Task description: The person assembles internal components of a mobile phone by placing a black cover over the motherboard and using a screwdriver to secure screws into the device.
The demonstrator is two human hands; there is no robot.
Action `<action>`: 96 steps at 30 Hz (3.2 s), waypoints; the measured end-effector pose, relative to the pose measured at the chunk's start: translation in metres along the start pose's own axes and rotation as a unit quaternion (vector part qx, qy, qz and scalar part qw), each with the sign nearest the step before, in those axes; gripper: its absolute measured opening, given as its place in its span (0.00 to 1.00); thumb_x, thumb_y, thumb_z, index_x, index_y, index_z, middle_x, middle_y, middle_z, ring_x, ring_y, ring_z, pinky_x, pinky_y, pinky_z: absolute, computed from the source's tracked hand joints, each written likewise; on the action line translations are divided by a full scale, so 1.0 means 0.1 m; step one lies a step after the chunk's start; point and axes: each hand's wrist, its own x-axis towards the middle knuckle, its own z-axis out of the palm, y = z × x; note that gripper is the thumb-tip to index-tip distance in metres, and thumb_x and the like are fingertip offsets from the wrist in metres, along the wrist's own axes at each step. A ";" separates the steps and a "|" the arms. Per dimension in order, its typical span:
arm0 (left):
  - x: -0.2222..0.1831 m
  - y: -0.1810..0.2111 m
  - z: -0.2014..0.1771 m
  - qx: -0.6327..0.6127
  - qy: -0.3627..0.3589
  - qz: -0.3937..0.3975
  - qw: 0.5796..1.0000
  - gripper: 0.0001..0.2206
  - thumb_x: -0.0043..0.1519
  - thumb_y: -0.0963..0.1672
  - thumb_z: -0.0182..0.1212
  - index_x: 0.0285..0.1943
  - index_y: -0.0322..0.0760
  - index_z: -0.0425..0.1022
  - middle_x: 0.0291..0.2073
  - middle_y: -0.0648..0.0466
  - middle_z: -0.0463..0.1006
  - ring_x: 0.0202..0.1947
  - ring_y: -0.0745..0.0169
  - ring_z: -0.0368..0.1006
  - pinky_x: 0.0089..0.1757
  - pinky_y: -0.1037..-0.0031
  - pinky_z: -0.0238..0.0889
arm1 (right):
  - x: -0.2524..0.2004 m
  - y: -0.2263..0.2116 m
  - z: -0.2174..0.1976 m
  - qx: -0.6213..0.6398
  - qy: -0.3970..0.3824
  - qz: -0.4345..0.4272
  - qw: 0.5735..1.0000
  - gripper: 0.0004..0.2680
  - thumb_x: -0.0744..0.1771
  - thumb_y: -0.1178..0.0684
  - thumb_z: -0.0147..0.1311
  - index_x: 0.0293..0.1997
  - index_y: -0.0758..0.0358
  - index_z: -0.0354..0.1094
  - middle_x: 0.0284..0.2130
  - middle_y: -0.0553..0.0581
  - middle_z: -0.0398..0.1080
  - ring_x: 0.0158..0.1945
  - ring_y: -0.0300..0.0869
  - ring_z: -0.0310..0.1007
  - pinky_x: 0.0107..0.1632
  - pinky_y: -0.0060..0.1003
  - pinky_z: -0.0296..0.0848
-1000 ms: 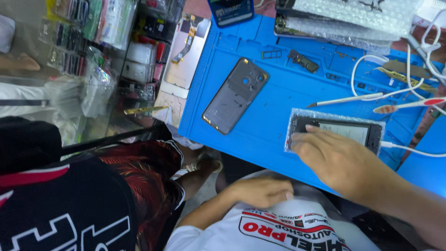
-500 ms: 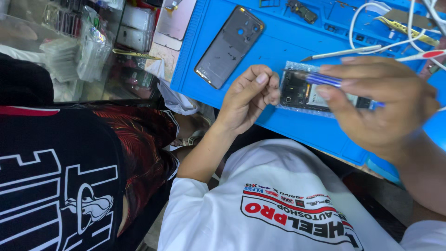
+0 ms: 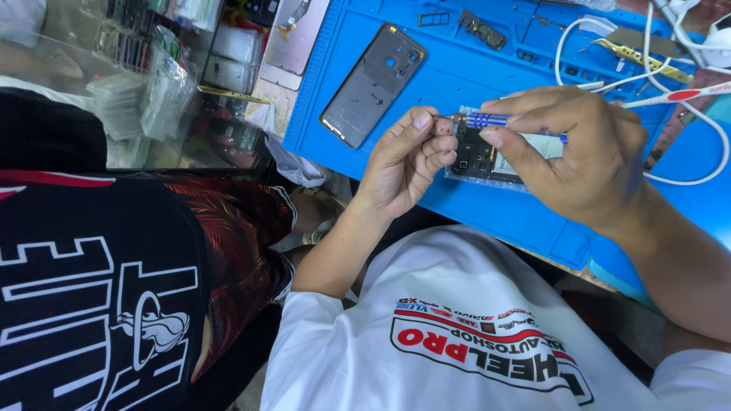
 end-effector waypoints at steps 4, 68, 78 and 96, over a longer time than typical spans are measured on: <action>0.04 0.02 0.06 0.007 -0.013 -0.003 1.000 0.07 0.75 0.41 0.53 0.55 0.30 0.72 0.47 0.43 0.80 0.47 0.56 0.82 0.49 0.68 0.76 | 0.01 -0.01 -0.05 0.003 0.011 0.002 1.000 0.14 0.65 0.64 0.66 0.42 0.72 0.55 0.39 0.71 0.76 0.42 0.53 0.82 0.40 0.39 0.79; -0.29 0.81 0.02 0.861 0.205 0.280 0.371 0.12 0.62 0.41 0.66 0.56 0.40 0.79 0.48 0.50 0.74 0.53 0.47 0.66 0.55 0.60 0.59 | -0.17 0.04 0.16 -0.101 -0.214 0.056 0.970 0.10 0.67 0.56 0.61 0.52 0.66 0.68 0.34 0.63 0.76 0.36 0.54 0.79 0.41 0.46 0.75; 0.06 0.84 -0.11 0.883 0.156 0.294 0.331 0.06 0.62 0.42 0.67 0.47 0.43 0.81 0.41 0.55 0.74 0.47 0.51 0.66 0.48 0.61 0.56 | -0.11 0.03 0.08 -0.157 -0.214 0.050 0.963 0.10 0.65 0.55 0.59 0.49 0.64 0.69 0.33 0.62 0.76 0.37 0.55 0.78 0.43 0.47 0.75; 0.20 0.88 -0.17 0.893 0.118 0.301 0.314 0.04 0.61 0.43 0.66 0.38 0.39 0.75 0.39 0.53 0.72 0.45 0.50 0.65 0.48 0.60 0.56 | -0.23 0.13 0.04 -0.090 -0.241 0.085 0.963 0.09 0.66 0.56 0.60 0.48 0.66 0.68 0.31 0.61 0.75 0.38 0.55 0.77 0.46 0.48 0.74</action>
